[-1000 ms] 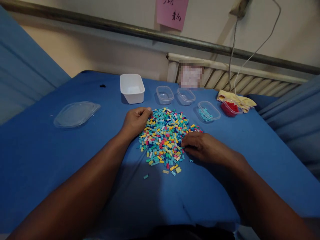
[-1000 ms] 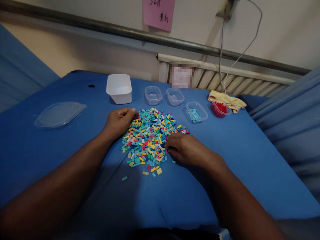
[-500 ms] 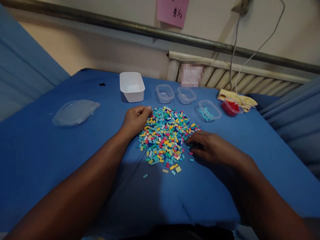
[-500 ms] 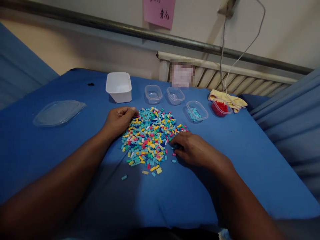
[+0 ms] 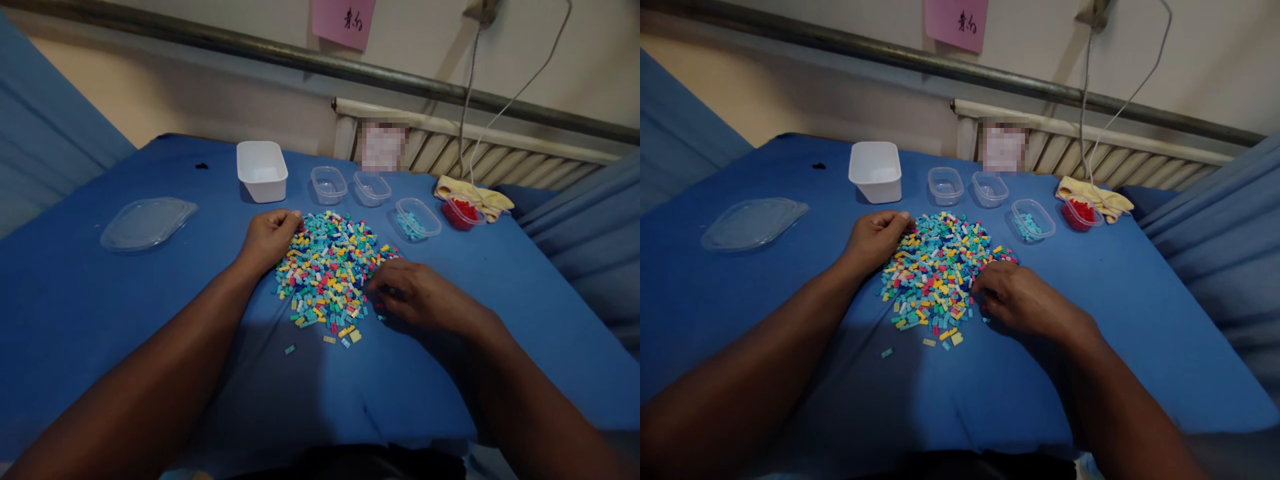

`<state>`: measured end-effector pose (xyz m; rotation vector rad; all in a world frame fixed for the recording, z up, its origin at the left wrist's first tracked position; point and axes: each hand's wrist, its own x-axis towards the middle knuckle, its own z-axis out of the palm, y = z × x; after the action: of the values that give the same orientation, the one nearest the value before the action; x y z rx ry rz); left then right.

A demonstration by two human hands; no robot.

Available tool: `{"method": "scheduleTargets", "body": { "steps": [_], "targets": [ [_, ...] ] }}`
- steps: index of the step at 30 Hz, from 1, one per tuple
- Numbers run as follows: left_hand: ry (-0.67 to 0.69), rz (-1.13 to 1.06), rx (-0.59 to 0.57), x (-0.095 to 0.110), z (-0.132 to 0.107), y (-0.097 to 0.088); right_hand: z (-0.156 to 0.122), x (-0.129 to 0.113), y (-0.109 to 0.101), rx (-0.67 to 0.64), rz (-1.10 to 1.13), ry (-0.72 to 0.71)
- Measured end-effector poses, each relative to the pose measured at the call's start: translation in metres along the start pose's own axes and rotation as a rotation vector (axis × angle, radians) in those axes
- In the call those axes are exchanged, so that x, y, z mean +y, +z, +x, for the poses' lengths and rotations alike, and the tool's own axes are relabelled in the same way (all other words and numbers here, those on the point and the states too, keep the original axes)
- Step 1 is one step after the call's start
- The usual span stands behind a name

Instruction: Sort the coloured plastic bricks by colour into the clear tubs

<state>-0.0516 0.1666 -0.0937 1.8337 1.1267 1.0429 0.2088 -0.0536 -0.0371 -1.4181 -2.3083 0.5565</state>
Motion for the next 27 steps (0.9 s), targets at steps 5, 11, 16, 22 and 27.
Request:
{"method": "scheduleTargets", "body": {
  "steps": [5,11,16,22,27],
  "targets": [
    [0.003,0.007,-0.008,0.002,-0.001,0.000,-0.011,-0.014,-0.009,-0.114,0.085,0.032],
    [0.021,-0.008,-0.013,0.000,-0.001,-0.001,-0.007,-0.033,0.000,-0.291,-0.041,0.132],
    [0.014,0.008,-0.014,-0.001,-0.001,0.000,-0.007,-0.033,0.003,-0.275,-0.036,0.114],
    [0.001,-0.021,-0.019,-0.001,-0.001,0.001,-0.009,0.003,-0.020,0.200,-0.086,0.101],
    [0.013,0.016,-0.017,0.001,-0.001,-0.001,-0.003,0.062,-0.046,0.751,-0.308,0.306]
  ]
}}
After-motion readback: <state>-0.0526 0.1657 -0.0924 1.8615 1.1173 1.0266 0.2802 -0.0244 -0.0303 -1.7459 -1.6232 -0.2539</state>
